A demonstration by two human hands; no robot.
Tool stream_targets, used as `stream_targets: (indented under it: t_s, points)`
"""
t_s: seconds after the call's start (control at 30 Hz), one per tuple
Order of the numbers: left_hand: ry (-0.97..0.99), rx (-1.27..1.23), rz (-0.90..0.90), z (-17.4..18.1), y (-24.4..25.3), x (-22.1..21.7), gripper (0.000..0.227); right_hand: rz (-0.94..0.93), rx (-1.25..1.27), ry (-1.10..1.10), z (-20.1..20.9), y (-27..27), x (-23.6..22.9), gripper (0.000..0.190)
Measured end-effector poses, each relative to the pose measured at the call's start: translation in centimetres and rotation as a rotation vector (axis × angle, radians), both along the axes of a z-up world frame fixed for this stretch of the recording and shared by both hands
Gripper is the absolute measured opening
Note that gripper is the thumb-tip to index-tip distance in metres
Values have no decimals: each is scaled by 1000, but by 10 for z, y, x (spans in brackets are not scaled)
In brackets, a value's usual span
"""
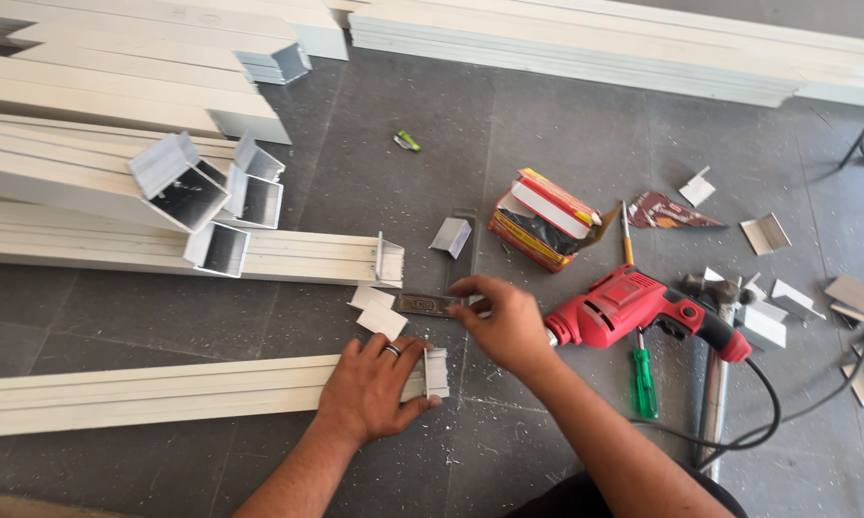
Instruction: The person sits on the floor assembling white PVC or aluminum moldings. They use a square ruler to align small metal brackets to the ends of the molding strips and secure them with a red power drill. The person handles the moldings, brackets, and drill repeatedly to fasten the components together.
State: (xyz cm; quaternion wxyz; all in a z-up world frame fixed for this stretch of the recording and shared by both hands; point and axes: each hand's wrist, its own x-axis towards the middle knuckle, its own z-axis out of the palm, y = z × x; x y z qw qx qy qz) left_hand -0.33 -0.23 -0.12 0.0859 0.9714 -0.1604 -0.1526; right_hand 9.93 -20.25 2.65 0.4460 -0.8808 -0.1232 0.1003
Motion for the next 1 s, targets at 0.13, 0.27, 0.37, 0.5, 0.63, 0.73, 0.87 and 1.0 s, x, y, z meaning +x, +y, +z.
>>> stream_targets:
  t_s: [0.13, 0.27, 0.37, 0.5, 0.63, 0.73, 0.87, 1.0]
  points:
    - [17, 46, -25, 6, 1, 0, 83, 116, -50, 49, 2, 41, -4, 33]
    - [164, 173, -58, 6, -2, 5, 85, 168, -518, 237, 22, 95, -8, 47]
    - [113, 146, -60, 6, 0, 4, 86, 212, -733, 301, 38, 116, -6, 61]
    - [263, 78, -40, 6, 3, 7, 86, 190, -678, 275, 24, 121, 2, 44]
    - [124, 31, -52, 4, 5, 4, 87, 162, -537, 24, -9, 120, -3, 34]
    - [138, -4, -42, 1, 8, 0, 87, 139, -553, -82, -8, 127, -12, 25]
    - [92, 44, -60, -1, 8, 0, 90, 198, -746, 128, 13, 146, -18, 42]
    - [62, -36, -46, -1, 9, 1, 84, 227, -815, 107, 8, 161, -14, 34]
